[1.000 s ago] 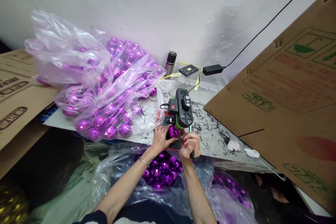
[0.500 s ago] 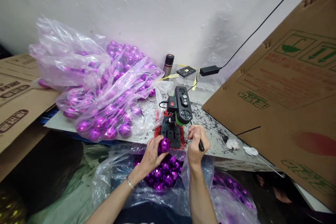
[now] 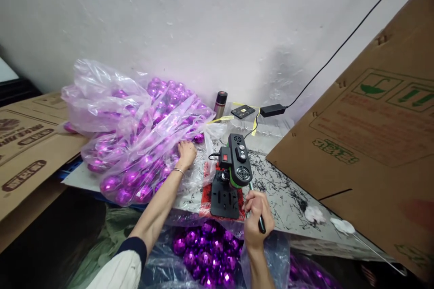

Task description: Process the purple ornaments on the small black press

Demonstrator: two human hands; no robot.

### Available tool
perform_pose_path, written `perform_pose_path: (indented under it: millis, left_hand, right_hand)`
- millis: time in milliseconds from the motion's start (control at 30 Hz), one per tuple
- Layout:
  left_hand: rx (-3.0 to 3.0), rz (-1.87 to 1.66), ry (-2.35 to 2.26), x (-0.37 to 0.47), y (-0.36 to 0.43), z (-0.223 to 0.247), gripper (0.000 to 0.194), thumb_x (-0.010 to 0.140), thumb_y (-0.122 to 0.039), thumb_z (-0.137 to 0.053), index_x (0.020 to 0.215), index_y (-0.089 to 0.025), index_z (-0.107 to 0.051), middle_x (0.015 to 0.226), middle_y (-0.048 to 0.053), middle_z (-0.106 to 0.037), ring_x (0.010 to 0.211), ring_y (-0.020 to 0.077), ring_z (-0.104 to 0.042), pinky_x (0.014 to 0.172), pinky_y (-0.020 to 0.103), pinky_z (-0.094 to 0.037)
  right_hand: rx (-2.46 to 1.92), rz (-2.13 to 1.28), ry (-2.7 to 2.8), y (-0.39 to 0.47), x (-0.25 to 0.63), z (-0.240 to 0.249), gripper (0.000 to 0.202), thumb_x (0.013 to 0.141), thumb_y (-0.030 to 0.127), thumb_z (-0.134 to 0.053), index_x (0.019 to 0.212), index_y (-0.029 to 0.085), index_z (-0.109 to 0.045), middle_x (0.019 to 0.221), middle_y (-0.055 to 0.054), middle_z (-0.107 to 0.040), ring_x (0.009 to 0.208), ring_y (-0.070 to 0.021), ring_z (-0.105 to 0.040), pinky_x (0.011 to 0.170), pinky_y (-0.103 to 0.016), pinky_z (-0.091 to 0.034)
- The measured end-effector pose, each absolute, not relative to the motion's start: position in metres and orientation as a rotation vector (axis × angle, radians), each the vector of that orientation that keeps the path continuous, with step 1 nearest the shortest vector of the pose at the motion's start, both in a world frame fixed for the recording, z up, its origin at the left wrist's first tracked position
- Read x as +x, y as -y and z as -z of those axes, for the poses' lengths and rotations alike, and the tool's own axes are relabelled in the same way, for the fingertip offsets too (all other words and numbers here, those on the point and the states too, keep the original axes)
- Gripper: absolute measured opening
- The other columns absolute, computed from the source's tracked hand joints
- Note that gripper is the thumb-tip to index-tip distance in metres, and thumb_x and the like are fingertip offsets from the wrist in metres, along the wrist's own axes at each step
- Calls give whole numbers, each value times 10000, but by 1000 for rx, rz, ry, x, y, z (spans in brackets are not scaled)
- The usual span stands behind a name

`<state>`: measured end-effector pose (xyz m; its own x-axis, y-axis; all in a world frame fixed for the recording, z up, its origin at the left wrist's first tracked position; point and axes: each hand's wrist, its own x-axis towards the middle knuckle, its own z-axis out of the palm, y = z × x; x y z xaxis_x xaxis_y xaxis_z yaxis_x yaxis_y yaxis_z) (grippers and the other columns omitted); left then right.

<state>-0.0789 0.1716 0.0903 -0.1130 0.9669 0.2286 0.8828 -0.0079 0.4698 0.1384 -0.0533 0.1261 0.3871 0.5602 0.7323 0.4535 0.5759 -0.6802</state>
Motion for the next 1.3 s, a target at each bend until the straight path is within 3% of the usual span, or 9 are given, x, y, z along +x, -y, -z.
perform_pose_path:
  millis: [167, 267, 433, 633, 767, 933, 1133, 1200, 1300]
  left_hand:
    - [1956, -793, -2158, -107, -192, -95, 443, 981, -124, -455, 1325, -88, -731, 1266, 276, -775, 1294, 442, -698, 1126, 567, -519]
    - [2024, -753, -2051, -111, -197, -95, 410, 1032, -225, -533, 1393, -132, -704, 1361, 233, -771, 1344, 403, -691, 1150, 522, -528]
    - [2094, -641, -1875, -100, -191, -87, 529, 863, -234, -827, 1375, -165, -711, 1353, 212, -776, 1289, 401, -727, 1132, 506, -539]
    - [2075, -701, -1731, -102, -172, -91, 589, 889, -321, -872, 1417, -163, -666, 1414, 202, -754, 1310, 372, -729, 1108, 465, -579]
    - [1922, -967, -1529, -119, -142, -107, 675, 830, -418, -929, 1424, -225, -674, 1366, 128, -769, 1268, 379, -736, 1128, 534, -590]
    - [1207, -1153, -1122, -119, -65, -116, 746, 856, -606, -902, 1475, -269, -658, 1329, 117, -756, 1091, 318, -793, 919, 459, -698]
    - [615, -1122, -692, -86, 9, -94, 736, 878, -393, -937, 1524, -301, -598, 1149, 37, -804, 866, 191, -823, 750, 275, -669]
    - [505, -1092, -699, -72, 18, -83, 624, 862, -356, -952, 1399, -252, -651, 1059, 27, -817, 798, 180, -819, 693, 252, -651]
    - [380, -1046, -737, -55, 27, -69, 448, 849, -300, -963, 1172, -213, -664, 984, 18, -816, 887, 215, -850, 787, 291, -687]
  right_hand:
    - [-973, -81, 1230, 51, 139, -119, 407, 1106, 211, -491, 704, 230, -552, 706, 12, -594, 640, -144, -586, 549, -289, -432]
    - [-957, -82, 1245, 50, 139, -115, 397, 1103, 197, -488, 713, 232, -551, 707, 15, -593, 655, -147, -602, 541, -276, -444]
    - [-968, -85, 1206, 50, 137, -117, 421, 1113, 212, -481, 697, 229, -548, 719, 17, -599, 617, -132, -579, 538, -272, -445]
    - [-997, -72, 1244, 52, 137, -123, 426, 1122, 235, -482, 701, 230, -548, 733, 16, -602, 601, -123, -565, 561, -280, -453]
    - [-960, -57, 1244, 50, 137, -120, 424, 1127, 243, -486, 708, 229, -550, 724, 19, -588, 624, -123, -574, 562, -266, -459]
    - [-978, -58, 1223, 49, 135, -120, 442, 1134, 266, -486, 698, 228, -551, 713, 15, -598, 643, -129, -592, 572, -273, -453]
    - [-1014, -76, 1201, 50, 135, -121, 475, 1144, 322, -471, 681, 235, -531, 716, 18, -590, 602, -122, -550, 574, -282, -444]
    - [-1015, -90, 1211, 50, 136, -120, 473, 1144, 322, -468, 684, 236, -533, 723, 20, -591, 604, -121, -549, 583, -284, -448]
    - [-1009, -93, 1240, 51, 137, -121, 461, 1142, 323, -466, 696, 237, -542, 734, 17, -601, 621, -125, -559, 596, -290, -459]
